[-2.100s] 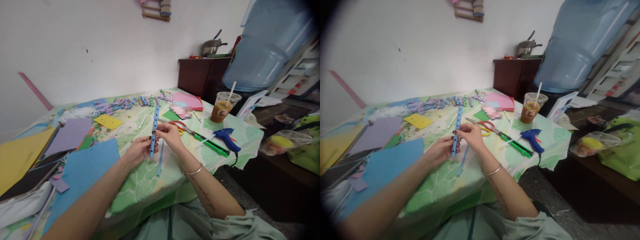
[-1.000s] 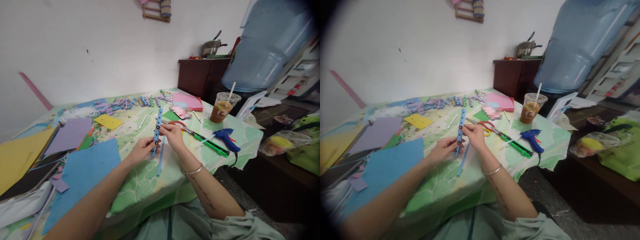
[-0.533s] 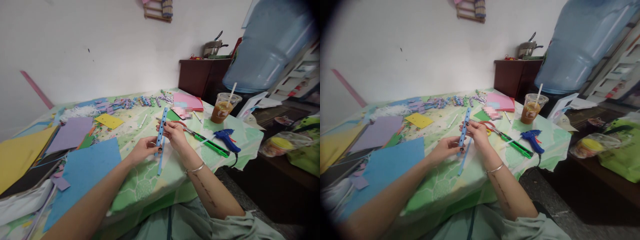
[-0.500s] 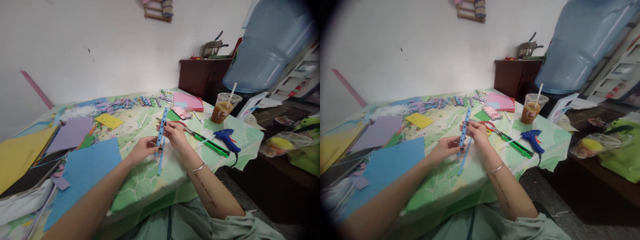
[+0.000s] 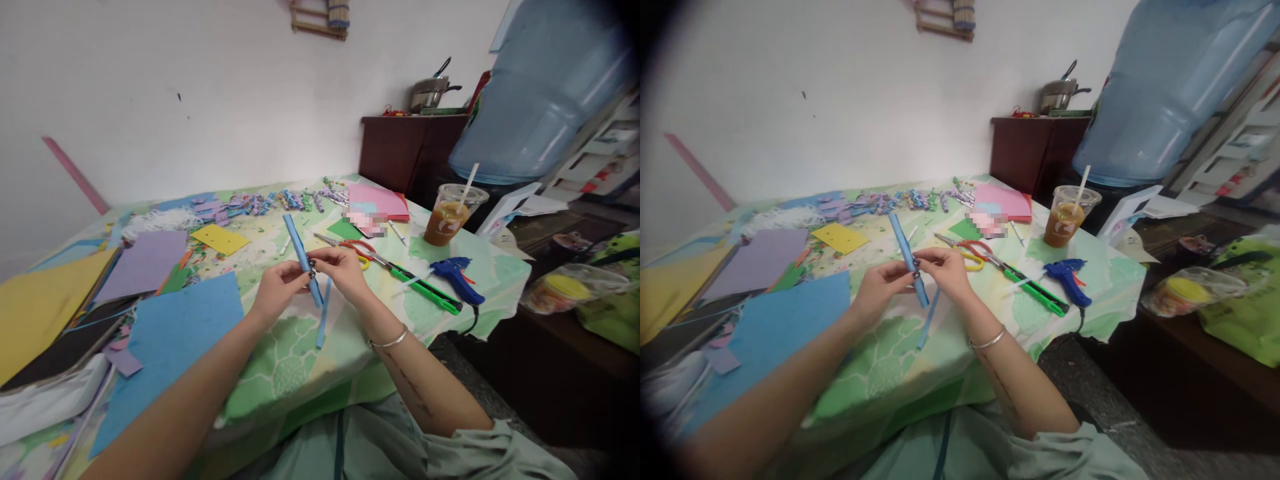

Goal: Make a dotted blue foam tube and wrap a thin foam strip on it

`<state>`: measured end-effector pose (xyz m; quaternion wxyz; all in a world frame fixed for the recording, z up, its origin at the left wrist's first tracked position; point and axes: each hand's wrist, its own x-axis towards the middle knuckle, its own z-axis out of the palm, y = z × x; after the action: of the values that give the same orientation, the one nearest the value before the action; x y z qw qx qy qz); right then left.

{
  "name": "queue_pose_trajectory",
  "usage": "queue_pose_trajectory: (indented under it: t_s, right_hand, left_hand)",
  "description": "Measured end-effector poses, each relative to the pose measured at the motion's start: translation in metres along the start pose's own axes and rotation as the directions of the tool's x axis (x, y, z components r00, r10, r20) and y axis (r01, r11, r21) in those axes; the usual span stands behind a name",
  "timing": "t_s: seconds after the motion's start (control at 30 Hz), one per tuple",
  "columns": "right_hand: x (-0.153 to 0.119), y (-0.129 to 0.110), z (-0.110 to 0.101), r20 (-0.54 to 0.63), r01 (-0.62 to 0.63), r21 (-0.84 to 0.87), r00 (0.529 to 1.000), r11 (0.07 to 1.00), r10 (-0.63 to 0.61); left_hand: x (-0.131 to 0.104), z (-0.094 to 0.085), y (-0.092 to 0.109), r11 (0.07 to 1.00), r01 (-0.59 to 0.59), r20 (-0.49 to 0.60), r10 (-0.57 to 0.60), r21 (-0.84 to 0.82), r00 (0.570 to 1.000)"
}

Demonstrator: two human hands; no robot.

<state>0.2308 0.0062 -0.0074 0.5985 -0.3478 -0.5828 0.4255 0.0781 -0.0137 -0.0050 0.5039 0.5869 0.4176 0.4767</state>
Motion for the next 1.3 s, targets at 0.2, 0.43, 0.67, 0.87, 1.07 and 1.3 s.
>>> queue_pose_trajectory:
  t_s: [0.2, 0.43, 0.67, 0.87, 1.07, 1.3]
  right_hand:
    - [-0.002, 0.005, -0.001, 0.018, 0.062, -0.137, 0.998, 0.989, -0.06]
    - [-0.003, 0.008, -0.001, 0.047, 0.126, -0.234, 0.992, 0.964, -0.118]
    - [-0.005, 0.008, 0.003, 0.04, 0.151, -0.326, 0.988, 0.933, -0.146]
    - [-0.007, 0.008, 0.006, 0.043, 0.151, -0.375, 0.988, 0.915, -0.146]
    - [-0.006, 0.008, 0.006, 0.083, 0.117, -0.363, 0.992, 0.924, -0.093]
    - [-0.007, 0.009, 0.003, 0.138, 0.14, -0.373, 0.986, 0.917, -0.094]
  left_hand:
    - [0.002, -0.002, 0.006, 0.999, -0.013, -0.054, 0.011, -0.042, 0.999]
    - [0.001, 0.0, 0.006, 0.999, -0.027, -0.066, 0.025, -0.036, 0.998]
    - [0.001, -0.001, 0.006, 0.997, -0.019, -0.068, 0.014, -0.071, 0.998]
    - [0.004, -0.002, 0.004, 0.995, -0.023, -0.115, 0.011, -0.101, 0.993]
    - [0.007, -0.006, 0.004, 0.984, -0.037, -0.202, 0.002, -0.172, 0.979]
    - [0.011, -0.012, 0.002, 0.959, -0.061, -0.247, -0.01, -0.277, 0.969]
